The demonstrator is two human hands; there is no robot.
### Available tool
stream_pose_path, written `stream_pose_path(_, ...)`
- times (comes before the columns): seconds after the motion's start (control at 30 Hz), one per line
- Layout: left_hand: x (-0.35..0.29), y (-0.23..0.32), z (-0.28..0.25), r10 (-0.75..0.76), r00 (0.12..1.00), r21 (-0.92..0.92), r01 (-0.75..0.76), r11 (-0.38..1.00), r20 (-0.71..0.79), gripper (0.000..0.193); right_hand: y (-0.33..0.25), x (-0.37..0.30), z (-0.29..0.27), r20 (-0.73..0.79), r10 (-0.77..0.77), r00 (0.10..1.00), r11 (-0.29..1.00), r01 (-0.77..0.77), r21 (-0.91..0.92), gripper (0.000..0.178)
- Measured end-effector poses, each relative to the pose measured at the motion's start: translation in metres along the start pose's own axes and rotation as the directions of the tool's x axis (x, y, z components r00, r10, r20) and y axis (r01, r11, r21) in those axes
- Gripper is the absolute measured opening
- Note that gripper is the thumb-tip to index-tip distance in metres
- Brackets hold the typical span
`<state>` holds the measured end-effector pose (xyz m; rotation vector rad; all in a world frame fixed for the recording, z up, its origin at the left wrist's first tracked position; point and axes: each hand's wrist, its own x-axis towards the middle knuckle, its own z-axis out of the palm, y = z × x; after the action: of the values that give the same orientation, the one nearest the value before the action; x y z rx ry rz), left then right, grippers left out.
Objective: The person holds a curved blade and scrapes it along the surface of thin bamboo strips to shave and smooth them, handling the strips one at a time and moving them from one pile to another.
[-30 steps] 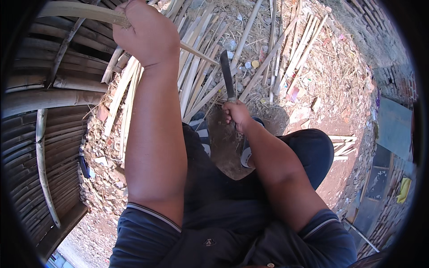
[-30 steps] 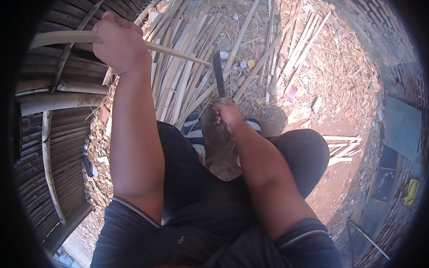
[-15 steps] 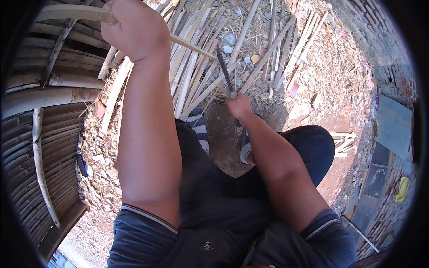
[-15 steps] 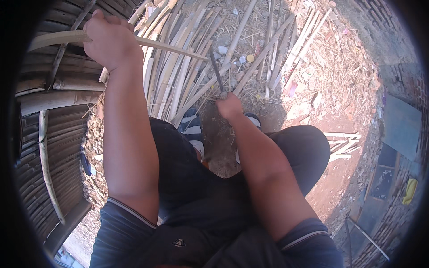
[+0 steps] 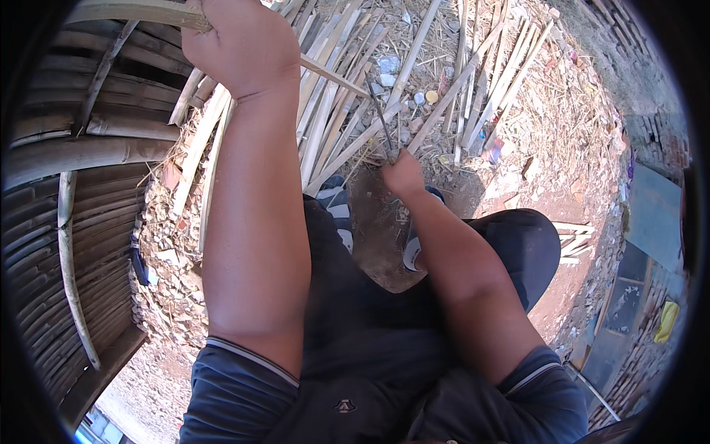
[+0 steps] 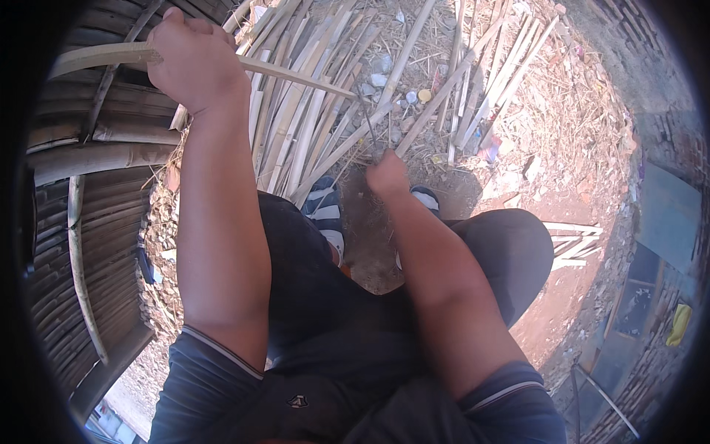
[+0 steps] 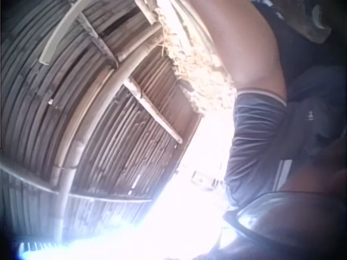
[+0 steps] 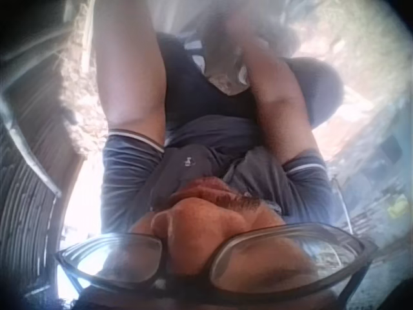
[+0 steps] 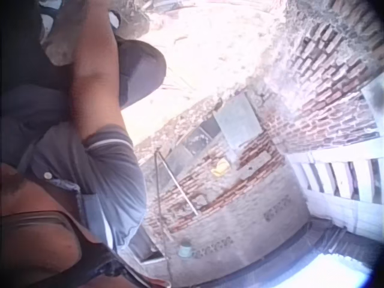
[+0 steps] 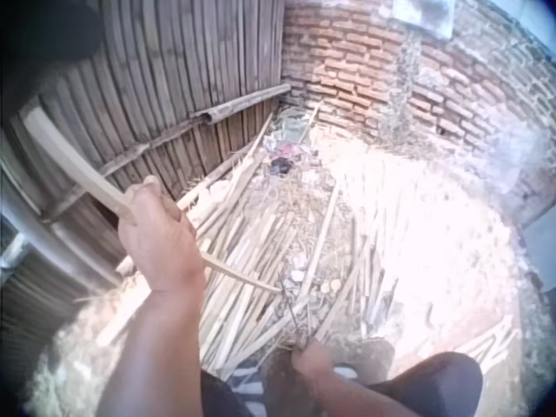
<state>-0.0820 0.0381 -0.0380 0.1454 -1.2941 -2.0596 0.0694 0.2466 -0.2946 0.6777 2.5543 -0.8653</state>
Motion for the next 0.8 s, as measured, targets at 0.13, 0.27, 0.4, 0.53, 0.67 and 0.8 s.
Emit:
stream_pose_path(0.13,-0.007,-0.002,0.017,0.180,0.981,0.053,-0.176,0.983,-0.072,0.032,-0.029,-0.011,-0.017,-0.139,-0.029,0.990,0.928,0.078,0.365,0.043)
stream_pose_path(0.27,-0.005,0.001,0.017,0.137,0.989,0.001,-0.138,0.990,-0.062,0.031,-0.062,-0.021,-0.042,-0.296,-0.112,0.949,0.824,0.255,0.507,0.042)
stream_pose_path(0.4,-0.014,0.011,0.028,0.035,0.991,-0.028,-0.039,0.999,-0.128,0.030,-0.009,-0.003,-0.002,-0.045,-0.025,0.999,0.999,0.024,-0.028,0.042)
stream_pose_path(0.53,-0.014,0.008,0.021,0.088,0.992,-0.004,-0.088,0.996,-0.092,0.030,0.000,-0.003,0.004,0.021,0.010,1.000,1.000,-0.010,0.025,0.045)
stream_pose_path(0.67,-0.010,0.028,0.010,-0.383,0.900,-0.547,0.432,0.717,0.210,0.029,-0.002,-0.008,0.005,0.012,0.043,0.999,0.977,-0.044,0.208,0.042)
stream_pose_path(0.8,-0.008,0.005,0.025,0.112,0.988,0.029,-0.110,0.994,-0.107,0.031,0.002,0.006,0.006,0.370,0.019,0.929,0.610,-0.304,0.731,0.036)
